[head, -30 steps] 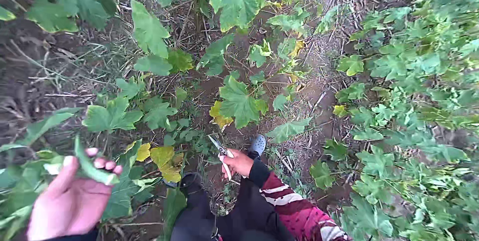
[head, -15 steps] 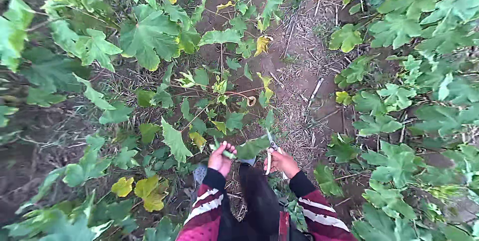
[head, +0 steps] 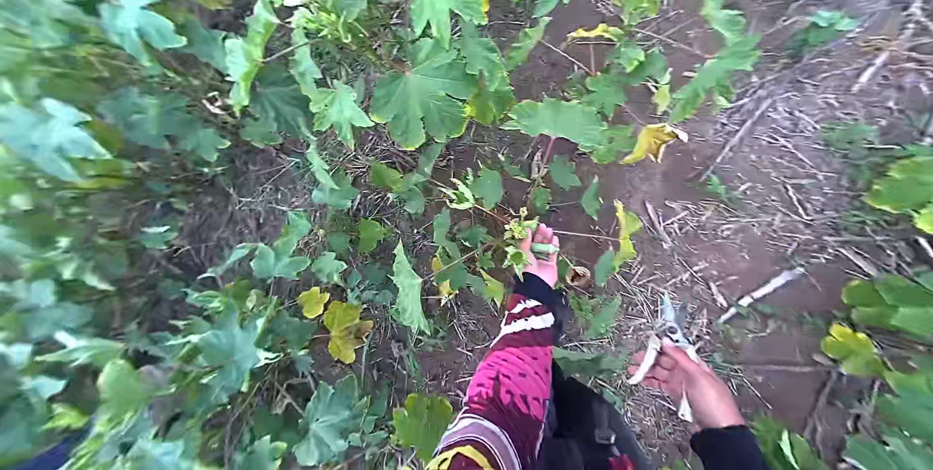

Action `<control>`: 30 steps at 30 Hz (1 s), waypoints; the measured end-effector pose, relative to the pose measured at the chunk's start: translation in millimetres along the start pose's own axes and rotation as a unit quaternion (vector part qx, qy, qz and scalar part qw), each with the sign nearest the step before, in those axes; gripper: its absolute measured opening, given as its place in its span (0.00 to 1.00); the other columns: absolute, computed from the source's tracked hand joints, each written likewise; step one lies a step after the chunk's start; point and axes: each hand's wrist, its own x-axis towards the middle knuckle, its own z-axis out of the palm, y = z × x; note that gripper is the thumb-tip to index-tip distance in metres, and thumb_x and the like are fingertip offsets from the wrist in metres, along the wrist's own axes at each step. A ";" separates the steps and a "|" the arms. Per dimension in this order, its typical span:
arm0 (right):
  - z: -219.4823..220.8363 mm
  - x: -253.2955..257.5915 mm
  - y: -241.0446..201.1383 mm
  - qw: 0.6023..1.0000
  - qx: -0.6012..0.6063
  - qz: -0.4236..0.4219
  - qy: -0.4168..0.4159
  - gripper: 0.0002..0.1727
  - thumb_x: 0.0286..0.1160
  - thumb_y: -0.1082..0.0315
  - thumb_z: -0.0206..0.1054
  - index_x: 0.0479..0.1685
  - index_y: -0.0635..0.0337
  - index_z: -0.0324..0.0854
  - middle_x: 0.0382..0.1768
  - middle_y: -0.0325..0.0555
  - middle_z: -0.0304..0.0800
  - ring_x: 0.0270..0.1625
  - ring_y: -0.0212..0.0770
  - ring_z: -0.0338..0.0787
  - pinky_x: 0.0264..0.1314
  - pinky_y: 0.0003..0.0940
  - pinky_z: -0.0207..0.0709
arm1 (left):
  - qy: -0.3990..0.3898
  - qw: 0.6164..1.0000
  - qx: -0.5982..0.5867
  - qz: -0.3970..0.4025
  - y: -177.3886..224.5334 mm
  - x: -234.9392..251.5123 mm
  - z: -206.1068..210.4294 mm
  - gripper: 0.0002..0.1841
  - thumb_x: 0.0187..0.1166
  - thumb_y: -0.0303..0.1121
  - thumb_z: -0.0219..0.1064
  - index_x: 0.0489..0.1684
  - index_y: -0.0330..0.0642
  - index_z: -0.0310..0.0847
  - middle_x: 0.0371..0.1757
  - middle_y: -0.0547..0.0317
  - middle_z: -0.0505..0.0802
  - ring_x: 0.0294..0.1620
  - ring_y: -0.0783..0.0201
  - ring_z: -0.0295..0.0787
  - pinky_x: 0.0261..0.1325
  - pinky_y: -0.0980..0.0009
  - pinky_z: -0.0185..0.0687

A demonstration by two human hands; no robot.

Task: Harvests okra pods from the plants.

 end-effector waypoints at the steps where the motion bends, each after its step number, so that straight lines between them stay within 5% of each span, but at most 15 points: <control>1: 0.6 9.8 -14.0 1.000 -0.012 0.003 -0.003 0.22 0.96 0.57 0.42 0.70 0.66 0.67 0.32 0.50 0.93 0.30 0.46 0.95 0.33 0.43 0.92 | 0.008 0.999 -0.033 -0.003 1.2 -0.3 4.6 0.16 0.93 0.39 0.53 0.66 0.38 0.76 0.55 0.50 0.93 0.53 0.58 0.93 0.58 0.61 0.89; 10: 44.5 58.1 -116.9 0.983 -0.166 0.030 -0.077 0.24 0.96 0.58 0.46 0.76 0.68 0.64 0.35 0.53 0.93 0.32 0.46 0.95 0.37 0.42 0.91 | 0.129 0.985 -0.111 0.020 -1.7 0.4 23.6 0.15 0.93 0.33 0.50 0.68 0.34 0.72 0.56 0.45 0.91 0.54 0.55 0.91 0.58 0.61 0.88; 15: 68.0 90.1 -173.2 0.927 -0.330 0.037 -0.172 0.24 0.96 0.58 0.48 0.77 0.67 0.65 0.37 0.55 0.92 0.34 0.46 0.95 0.39 0.42 0.90 | 0.166 0.983 -0.074 0.024 -19.3 -9.4 11.3 0.15 0.93 0.32 0.49 0.67 0.34 0.72 0.53 0.46 0.90 0.48 0.58 0.91 0.52 0.65 0.88; 20: 105.5 129.6 -206.3 0.722 -0.614 0.047 -0.316 0.30 0.91 0.49 0.57 0.80 0.62 0.68 0.44 0.56 0.88 0.37 0.48 0.90 0.47 0.48 0.86 | 0.226 0.973 -0.011 0.053 -25.4 -13.3 -5.5 0.14 0.93 0.31 0.48 0.65 0.32 0.72 0.50 0.45 0.86 0.42 0.58 0.86 0.47 0.64 0.85; 24: 152.1 133.9 -211.1 0.520 -0.778 -0.003 -0.353 0.31 0.89 0.46 0.58 0.76 0.64 0.75 0.61 0.68 0.86 0.61 0.64 0.88 0.67 0.66 0.75 | 0.253 0.963 0.053 0.081 -27.8 -4.4 -19.4 0.12 0.92 0.30 0.52 0.64 0.33 0.74 0.45 0.48 0.87 0.36 0.61 0.83 0.41 0.66 0.82; 27: 179.1 133.3 -197.0 0.446 -0.820 -0.046 -0.355 0.30 0.89 0.46 0.57 0.71 0.65 0.80 0.63 0.68 0.87 0.67 0.65 0.86 0.69 0.68 0.74 | 0.246 0.962 0.077 0.090 -26.1 -0.7 -29.9 0.16 0.95 0.31 0.48 0.75 0.37 0.67 0.48 0.49 0.87 0.39 0.61 0.83 0.43 0.65 0.81; 30: 199.4 132.4 -178.1 0.413 -0.840 -0.055 -0.347 0.29 0.90 0.46 0.55 0.63 0.65 0.84 0.60 0.66 0.88 0.66 0.63 0.87 0.67 0.67 0.75 | 0.255 0.959 0.084 0.095 -22.0 4.8 -38.5 0.17 0.95 0.31 0.49 0.77 0.39 0.66 0.49 0.47 0.87 0.38 0.60 0.83 0.40 0.65 0.81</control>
